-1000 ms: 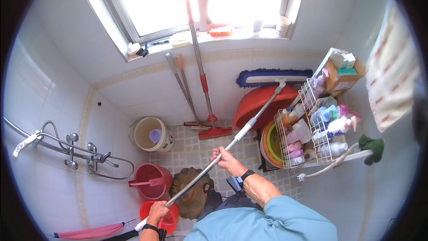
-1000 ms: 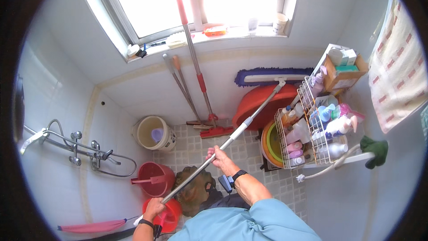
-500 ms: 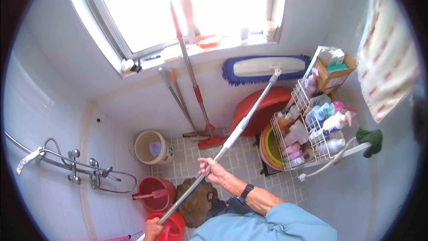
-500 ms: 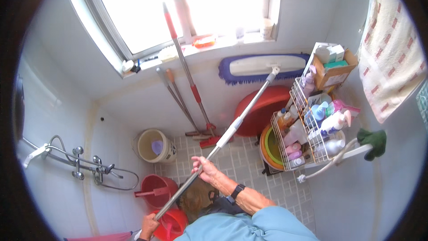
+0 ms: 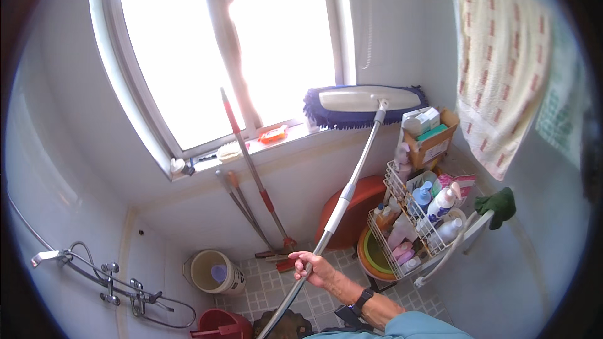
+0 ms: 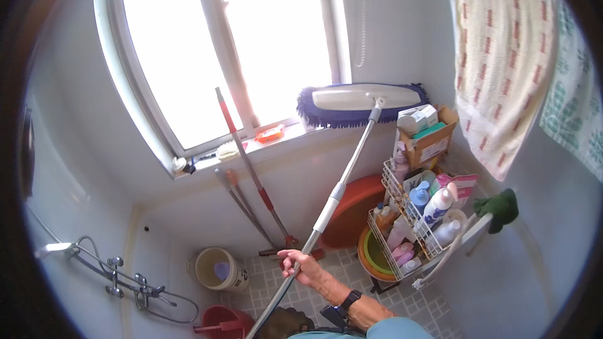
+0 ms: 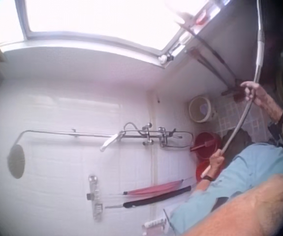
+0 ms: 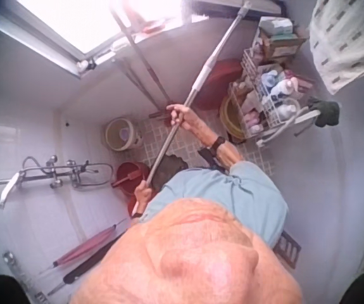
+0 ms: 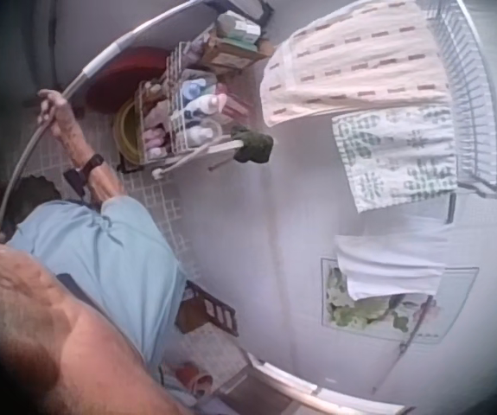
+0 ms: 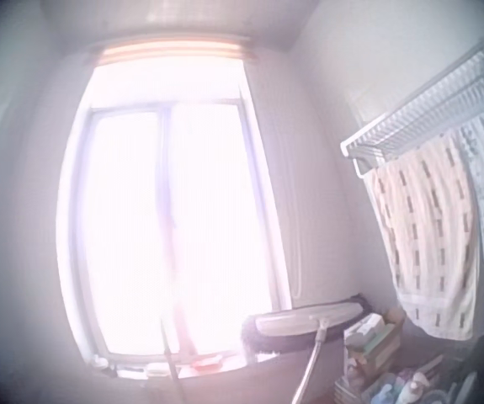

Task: The person uses a long-handled duster to clean the upper walls and ceiling of a bathroom. They systematically move the duster across the tiled surfaces near the window, shower, and sink area.

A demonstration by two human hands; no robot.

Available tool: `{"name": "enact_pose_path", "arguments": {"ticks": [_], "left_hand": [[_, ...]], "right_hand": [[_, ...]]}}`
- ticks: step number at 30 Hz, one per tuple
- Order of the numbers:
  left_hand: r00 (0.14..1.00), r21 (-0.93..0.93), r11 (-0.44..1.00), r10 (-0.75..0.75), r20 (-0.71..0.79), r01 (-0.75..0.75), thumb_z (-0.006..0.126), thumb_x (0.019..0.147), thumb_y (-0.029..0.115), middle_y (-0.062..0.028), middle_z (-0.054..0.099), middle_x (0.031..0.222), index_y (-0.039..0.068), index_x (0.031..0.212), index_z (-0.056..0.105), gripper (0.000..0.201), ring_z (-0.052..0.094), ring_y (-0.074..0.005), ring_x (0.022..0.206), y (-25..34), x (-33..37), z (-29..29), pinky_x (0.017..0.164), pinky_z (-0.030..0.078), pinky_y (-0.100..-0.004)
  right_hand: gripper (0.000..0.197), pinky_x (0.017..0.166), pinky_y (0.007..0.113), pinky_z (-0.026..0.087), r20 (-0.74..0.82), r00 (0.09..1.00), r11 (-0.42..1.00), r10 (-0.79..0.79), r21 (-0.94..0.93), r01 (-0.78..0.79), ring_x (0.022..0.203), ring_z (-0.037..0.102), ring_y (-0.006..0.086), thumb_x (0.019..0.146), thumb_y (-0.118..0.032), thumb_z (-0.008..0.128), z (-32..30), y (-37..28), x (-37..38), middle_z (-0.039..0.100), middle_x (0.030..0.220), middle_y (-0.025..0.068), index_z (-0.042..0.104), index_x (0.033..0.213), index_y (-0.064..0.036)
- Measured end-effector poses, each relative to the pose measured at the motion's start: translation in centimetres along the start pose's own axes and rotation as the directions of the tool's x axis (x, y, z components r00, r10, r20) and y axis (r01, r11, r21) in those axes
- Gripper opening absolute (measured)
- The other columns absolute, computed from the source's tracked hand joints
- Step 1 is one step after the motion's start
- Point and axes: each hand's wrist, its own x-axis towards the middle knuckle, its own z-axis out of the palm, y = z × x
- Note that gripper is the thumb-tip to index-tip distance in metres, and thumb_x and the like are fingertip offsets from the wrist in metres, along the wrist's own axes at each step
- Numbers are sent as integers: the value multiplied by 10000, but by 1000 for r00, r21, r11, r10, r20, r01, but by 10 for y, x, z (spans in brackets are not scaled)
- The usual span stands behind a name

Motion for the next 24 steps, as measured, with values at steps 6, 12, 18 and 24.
{"name": "enact_pose_path", "arguments": {"ticks": [6,12,18,24], "left_hand": [[997,-49,998,26,-66,-29,539,714,192,-158,510,567,124,702,498,81,527,-378,526,36,25,-15,487,389,-473],[989,-43,999,12,-149,-19,510,688,159,-186,518,594,101,725,519,70,538,-400,572,65,49,-36,529,401,-487],[978,64,998,13,-209,1,552,679,94,-170,556,571,102,613,493,89,568,-410,564,51,60,-17,522,449,-494],[990,32,998,-41,-135,45,553,686,88,-170,556,589,97,631,516,67,579,-401,591,49,60,-11,533,452,-476]], "right_hand": [[290,633,359,466,28,996,995,-80,-54,81,532,451,140,919,-125,438,30,-53,-1,543,666,52,574,1115,41],[299,617,383,498,43,995,993,-90,-79,93,523,467,163,889,-139,461,53,-78,11,545,658,60,554,1108,43],[298,630,361,484,107,990,993,-95,-58,102,540,478,159,881,-127,458,62,-97,5,541,671,53,536,1113,42],[319,696,371,505,179,982,990,-55,-119,77,630,538,154,934,-201,451,54,-92,9,578,754,58,545,1137,27]]}}
